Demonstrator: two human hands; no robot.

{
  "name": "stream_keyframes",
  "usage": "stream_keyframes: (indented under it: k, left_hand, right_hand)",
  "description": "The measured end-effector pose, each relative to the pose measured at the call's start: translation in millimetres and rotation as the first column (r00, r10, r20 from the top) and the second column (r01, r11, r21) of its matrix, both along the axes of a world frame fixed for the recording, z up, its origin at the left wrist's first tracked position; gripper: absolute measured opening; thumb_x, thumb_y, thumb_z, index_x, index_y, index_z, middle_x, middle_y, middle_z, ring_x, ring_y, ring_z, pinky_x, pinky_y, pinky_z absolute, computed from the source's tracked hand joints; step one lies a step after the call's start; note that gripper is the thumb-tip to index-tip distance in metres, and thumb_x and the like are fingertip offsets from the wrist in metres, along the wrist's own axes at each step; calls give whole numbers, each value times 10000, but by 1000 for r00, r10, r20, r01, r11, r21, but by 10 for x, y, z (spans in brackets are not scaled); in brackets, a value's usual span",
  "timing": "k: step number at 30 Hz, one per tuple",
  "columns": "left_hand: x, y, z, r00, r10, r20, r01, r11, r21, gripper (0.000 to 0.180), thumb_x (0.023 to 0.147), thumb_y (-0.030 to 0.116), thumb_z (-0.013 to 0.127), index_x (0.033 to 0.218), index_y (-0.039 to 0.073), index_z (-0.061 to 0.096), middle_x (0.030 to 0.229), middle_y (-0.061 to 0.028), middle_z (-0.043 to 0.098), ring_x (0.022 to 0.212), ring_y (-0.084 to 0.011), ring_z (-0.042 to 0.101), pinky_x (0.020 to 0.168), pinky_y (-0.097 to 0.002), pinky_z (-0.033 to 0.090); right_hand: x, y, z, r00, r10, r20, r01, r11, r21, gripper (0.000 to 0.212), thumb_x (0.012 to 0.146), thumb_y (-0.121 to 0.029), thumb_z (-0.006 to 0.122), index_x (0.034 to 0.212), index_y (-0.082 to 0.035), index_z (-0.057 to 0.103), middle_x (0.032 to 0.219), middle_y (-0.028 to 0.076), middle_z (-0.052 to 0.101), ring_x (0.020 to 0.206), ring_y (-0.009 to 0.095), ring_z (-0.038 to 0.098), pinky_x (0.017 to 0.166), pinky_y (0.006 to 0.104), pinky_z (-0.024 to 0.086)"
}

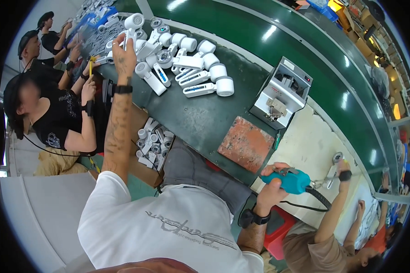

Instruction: Assemble small white electronic hand-held devices using an electric screwdriver on a factory production line.

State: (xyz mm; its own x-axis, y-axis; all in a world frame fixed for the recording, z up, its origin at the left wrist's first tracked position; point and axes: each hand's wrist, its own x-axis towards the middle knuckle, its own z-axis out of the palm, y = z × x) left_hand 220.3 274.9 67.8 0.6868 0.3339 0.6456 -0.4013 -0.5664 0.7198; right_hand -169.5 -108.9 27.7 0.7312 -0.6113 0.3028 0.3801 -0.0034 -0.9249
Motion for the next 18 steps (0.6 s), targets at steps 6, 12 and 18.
stream_keyframes:
  k: [6,12,18]
  left_hand:
    - [77,-319,243,976,0,218,-71,945,319,468,935,263,730,1311,11,613,1275,-181,641,1216,-318,580,1084,-423,412]
    - [-1418,-903,1384,686,-294,666,511,846,-152,469,1064,366,458,1365,32,594,1324,-162,645,1239,-282,588,1127,-396,407]
    - [-2319,-1003,1510,502,-313,806,666,735,-129,490,1048,418,488,1402,91,572,1377,-135,617,1288,-251,545,1146,-416,373]
  right_hand:
    - [49,67,73,983,-120,-137,104,987,-122,580,939,-418,716,1283,21,556,921,75,661,855,174,640,768,311,521]
    - [160,72,-43,986,-88,-141,68,988,-139,588,939,-201,729,1425,8,471,1141,82,660,1013,140,605,893,289,477]
    - [139,48,39,976,-103,-194,88,992,-86,614,954,-116,688,1477,-1,387,1211,95,634,1076,140,579,967,305,454]
